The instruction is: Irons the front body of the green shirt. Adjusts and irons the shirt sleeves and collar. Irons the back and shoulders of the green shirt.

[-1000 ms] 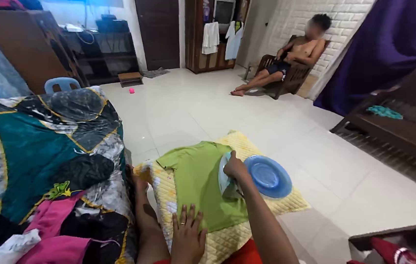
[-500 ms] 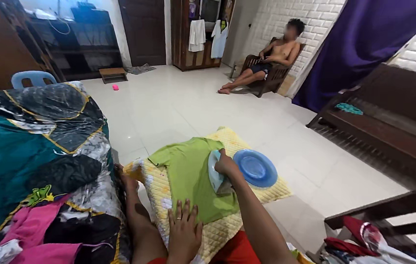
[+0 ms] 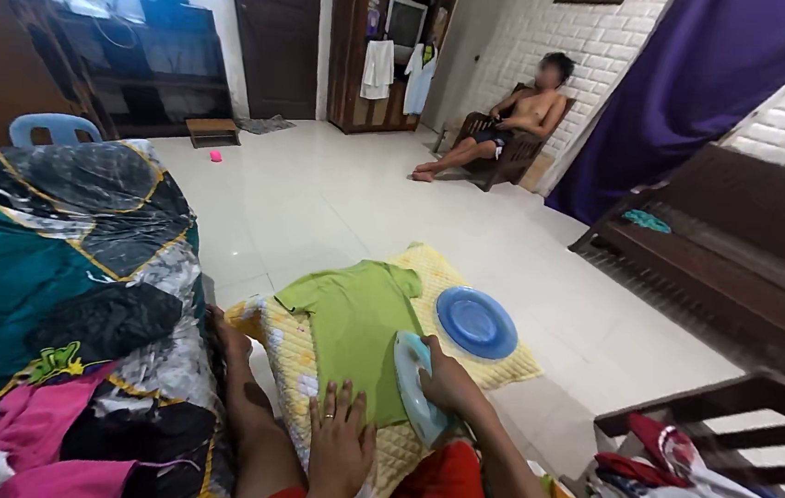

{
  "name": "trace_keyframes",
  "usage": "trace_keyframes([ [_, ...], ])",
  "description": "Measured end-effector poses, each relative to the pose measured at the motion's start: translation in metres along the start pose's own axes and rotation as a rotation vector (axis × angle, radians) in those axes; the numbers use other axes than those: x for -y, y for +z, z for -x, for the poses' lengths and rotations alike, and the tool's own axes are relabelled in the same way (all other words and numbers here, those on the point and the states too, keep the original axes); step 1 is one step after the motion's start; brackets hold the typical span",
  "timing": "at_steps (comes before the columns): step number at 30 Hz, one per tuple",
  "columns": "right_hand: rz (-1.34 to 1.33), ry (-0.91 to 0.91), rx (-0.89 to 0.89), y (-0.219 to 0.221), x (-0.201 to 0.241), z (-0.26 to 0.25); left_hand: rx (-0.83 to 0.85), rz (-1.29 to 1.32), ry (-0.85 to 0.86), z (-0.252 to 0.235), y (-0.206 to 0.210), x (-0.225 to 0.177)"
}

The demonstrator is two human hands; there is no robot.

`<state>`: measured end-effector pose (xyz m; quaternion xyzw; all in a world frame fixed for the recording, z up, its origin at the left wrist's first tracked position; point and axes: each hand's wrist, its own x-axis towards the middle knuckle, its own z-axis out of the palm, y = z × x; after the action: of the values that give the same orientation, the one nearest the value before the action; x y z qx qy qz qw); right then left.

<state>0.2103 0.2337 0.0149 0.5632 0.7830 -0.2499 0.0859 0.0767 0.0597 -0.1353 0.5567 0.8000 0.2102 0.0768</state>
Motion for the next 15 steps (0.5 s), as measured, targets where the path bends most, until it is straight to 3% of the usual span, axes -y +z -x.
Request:
trace_keyframes([
  [4,-0.129,-0.088,0.045,-0.026,-0.055,0.02,-0.039,0.0,0.028,0.0,0.0,0.002],
  [8,-0.178,-0.063,-0.101,-0.072,-0.093,0.019,-0.07,0.026,0.051,0.001,0.0,0.004],
  [15,-0.097,0.0,-0.256,-0.125,-0.131,-0.07,-0.063,0.023,0.055,0.003,-0.001,0.006],
])
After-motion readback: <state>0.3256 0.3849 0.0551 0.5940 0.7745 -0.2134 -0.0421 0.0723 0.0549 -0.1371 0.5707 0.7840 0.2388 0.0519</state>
